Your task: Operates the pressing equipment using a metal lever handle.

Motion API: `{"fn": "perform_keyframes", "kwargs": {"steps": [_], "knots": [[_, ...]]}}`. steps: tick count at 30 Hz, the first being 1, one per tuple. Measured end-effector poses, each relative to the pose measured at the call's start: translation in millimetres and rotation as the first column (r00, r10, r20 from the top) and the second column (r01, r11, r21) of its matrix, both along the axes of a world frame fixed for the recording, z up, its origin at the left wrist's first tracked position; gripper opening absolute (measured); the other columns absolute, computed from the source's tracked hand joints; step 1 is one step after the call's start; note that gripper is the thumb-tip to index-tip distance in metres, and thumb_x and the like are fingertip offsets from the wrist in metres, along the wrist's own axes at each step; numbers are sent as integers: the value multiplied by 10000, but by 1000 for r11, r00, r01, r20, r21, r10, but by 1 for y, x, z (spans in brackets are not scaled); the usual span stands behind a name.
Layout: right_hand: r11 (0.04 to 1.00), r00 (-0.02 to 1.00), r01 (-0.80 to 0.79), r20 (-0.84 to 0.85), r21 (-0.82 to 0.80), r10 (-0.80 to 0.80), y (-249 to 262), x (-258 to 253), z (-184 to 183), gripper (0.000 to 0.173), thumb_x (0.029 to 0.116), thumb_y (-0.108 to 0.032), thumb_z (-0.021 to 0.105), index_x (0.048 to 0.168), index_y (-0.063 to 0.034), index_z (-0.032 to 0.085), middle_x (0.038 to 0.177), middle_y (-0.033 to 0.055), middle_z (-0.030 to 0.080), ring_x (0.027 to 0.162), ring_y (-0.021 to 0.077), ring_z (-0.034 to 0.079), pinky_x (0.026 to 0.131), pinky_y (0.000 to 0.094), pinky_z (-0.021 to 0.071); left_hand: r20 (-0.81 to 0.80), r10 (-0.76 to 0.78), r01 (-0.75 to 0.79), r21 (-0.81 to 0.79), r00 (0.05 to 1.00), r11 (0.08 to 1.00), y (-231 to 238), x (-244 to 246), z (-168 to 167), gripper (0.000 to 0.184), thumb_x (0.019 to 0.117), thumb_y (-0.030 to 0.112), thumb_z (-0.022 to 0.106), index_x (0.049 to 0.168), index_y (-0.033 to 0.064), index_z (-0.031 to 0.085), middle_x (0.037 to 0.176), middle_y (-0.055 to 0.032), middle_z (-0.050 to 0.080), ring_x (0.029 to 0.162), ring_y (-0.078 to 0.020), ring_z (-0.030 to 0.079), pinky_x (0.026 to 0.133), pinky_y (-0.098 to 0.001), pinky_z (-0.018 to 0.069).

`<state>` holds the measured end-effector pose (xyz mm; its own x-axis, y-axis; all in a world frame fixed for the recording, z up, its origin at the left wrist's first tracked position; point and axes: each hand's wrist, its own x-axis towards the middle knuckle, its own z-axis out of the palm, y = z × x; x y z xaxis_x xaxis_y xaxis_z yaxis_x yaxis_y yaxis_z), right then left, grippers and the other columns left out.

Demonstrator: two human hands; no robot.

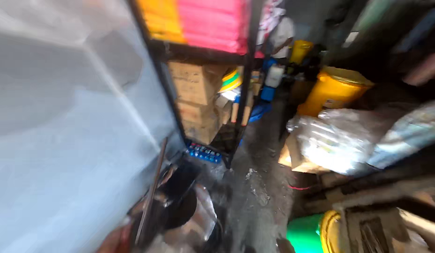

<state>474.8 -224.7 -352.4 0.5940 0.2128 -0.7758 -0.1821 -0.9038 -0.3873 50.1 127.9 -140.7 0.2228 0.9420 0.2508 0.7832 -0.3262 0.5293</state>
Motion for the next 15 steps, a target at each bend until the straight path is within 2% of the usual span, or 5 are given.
{"fn": "perform_keyframes", "kwargs": {"steps": [3,6,8,11,15], "knots": [[960,977,-214,21,183,213,131,39,-15,420,1105,-252,452,1345,71,576,1242,288,654,1089,401,670,951,554,540,-13,159,-158,90,987,983,1,5,-4,401,1060,255,504,924,-56,718,832,-226,704,744,-404,703,673,-608,552],[835,932,-298,-49,463,359,296,22,22,457,1116,-295,407,1379,51,546,1222,250,671,1046,323,690,902,486,567,72,397,-397,-20,915,918,8,13,-6,435,1076,297,459,991,-38,723,867,-195,722,755,-342,701,705,-584,548],[716,885,-353,-34,603,465,384,3,53,453,1115,-297,410,1387,40,544,1226,232,672,1066,299,682,901,469,564,152,580,-563,-144,800,814,11,24,-1,451,1087,345,432,1056,-6,713,890,-143,724,709,-250,667,683,-523,538],[451,752,-531,154,717,641,496,-18,99,418,1106,-259,432,1375,25,577,1282,210,655,1141,280,664,937,452,566,129,794,-749,-270,594,605,25,44,11,488,1093,408,417,1124,19,710,958,-169,722,779,-321,673,750,-606,517],[-27,500,-720,546,693,672,606,-48,157,344,1064,-175,513,1309,38,626,1303,239,626,1191,319,628,1012,441,529,80,936,-919,-176,344,353,38,57,8,506,1094,392,415,1114,-18,711,971,-218,725,897,-400,693,845,-658,500]]}}
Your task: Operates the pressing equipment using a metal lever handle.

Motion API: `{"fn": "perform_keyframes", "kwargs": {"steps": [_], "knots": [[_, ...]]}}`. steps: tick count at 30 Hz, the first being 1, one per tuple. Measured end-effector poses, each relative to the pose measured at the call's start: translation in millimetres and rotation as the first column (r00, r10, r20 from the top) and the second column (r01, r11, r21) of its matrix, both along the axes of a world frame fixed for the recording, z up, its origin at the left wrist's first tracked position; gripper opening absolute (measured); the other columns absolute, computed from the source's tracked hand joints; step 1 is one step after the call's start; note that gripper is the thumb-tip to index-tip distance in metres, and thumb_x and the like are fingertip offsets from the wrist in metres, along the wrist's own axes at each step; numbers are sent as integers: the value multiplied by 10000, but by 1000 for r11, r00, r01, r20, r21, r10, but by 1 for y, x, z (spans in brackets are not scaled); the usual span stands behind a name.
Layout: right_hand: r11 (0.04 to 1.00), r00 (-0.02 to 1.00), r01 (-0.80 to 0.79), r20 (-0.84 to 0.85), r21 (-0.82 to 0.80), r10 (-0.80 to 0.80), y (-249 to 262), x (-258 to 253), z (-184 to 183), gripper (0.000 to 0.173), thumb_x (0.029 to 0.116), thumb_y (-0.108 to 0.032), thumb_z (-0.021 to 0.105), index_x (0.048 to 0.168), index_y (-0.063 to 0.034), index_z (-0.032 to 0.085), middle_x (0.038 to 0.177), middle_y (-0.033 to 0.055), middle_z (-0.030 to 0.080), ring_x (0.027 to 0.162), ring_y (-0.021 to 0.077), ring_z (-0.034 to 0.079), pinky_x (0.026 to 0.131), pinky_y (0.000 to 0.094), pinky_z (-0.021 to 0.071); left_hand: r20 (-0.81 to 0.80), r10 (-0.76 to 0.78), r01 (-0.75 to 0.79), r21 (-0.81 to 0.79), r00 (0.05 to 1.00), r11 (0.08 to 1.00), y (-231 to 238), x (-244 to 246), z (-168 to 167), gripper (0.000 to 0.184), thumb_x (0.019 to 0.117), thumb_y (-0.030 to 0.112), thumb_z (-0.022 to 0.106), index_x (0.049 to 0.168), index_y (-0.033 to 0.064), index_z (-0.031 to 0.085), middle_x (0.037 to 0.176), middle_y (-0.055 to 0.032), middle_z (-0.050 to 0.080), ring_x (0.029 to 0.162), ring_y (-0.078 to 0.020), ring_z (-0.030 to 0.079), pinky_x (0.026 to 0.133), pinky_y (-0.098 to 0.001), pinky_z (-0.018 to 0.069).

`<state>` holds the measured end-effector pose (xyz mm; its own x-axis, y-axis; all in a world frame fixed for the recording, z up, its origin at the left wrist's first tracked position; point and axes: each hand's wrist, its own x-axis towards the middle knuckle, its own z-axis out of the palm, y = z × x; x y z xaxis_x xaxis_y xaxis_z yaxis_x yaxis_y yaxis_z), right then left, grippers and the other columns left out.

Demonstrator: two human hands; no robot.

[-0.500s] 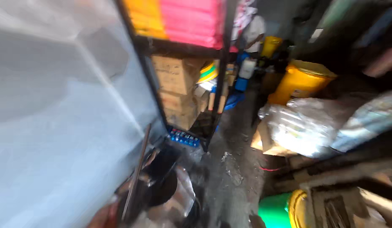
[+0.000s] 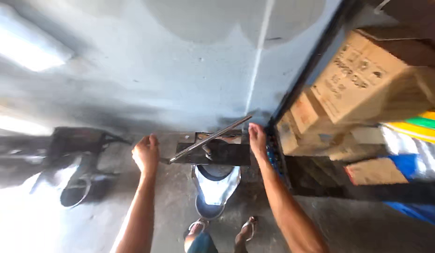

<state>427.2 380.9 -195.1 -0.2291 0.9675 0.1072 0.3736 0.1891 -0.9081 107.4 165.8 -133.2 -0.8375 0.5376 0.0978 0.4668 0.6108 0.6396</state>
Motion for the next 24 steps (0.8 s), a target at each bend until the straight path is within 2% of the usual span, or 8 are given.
{"fn": "perform_keyframes", "kwargs": {"steps": [4,8,10,12,14,17,20,24], "knots": [[925,908,-297,371,238,196,93,-37,1,368,1051,-308,527,1270,-56,682,1328,183,631,1264,379,567,1053,566,458,-67,185,-182,51,980,982,11,5,-6,457,1095,332,435,1053,-44,692,912,-241,691,895,-412,676,856,-645,498],[725,397,-624,681,-292,616,146,-48,-7,649,1065,-568,385,1214,-22,701,1237,257,676,1226,443,611,1032,679,434,-121,244,-248,-18,962,969,15,8,-1,467,1098,347,418,1061,-17,708,945,-228,701,960,-405,675,913,-636,483],[638,228,-666,708,-387,668,157,-56,-4,802,990,-737,369,1160,-35,717,1189,252,691,1183,440,632,993,685,448,-109,266,-272,-50,958,961,19,8,5,476,1099,359,409,1059,-7,711,957,-216,708,985,-394,679,924,-631,483],[545,70,-710,724,-447,686,163,-59,0,824,931,-775,470,1170,-23,705,1163,269,687,1151,458,636,974,693,456,-41,292,-292,0,956,956,17,8,2,465,1097,359,417,1028,3,708,918,-183,704,926,-347,686,876,-588,507],[501,-48,-722,757,-477,651,164,-64,1,778,902,-715,604,1218,-7,669,1183,278,674,1163,466,626,979,703,452,34,290,-290,224,957,930,11,2,-10,432,1097,317,433,995,5,713,854,-117,705,764,-230,685,739,-465,566],[577,-74,-674,820,-461,568,159,-67,1,650,938,-565,660,1269,-6,673,1269,257,659,1238,444,600,1016,686,446,46,295,-281,474,954,834,11,9,-23,400,1092,240,431,967,-33,695,798,-108,668,671,-185,639,648,-407,556],[654,-52,-629,861,-421,506,150,-72,10,539,958,-502,640,1127,4,718,1211,246,684,1188,433,629,973,668,478,14,377,-341,457,926,822,16,13,-14,393,1100,229,426,973,-59,662,769,-161,633,725,-287,641,711,-515,521],[717,-4,-583,884,-382,468,142,-77,16,469,924,-440,691,1055,9,720,1151,252,693,1138,449,641,929,669,489,24,387,-360,421,922,833,20,6,-13,364,1102,208,452,997,-62,672,789,-186,670,751,-330,677,726,-537,535]]}}
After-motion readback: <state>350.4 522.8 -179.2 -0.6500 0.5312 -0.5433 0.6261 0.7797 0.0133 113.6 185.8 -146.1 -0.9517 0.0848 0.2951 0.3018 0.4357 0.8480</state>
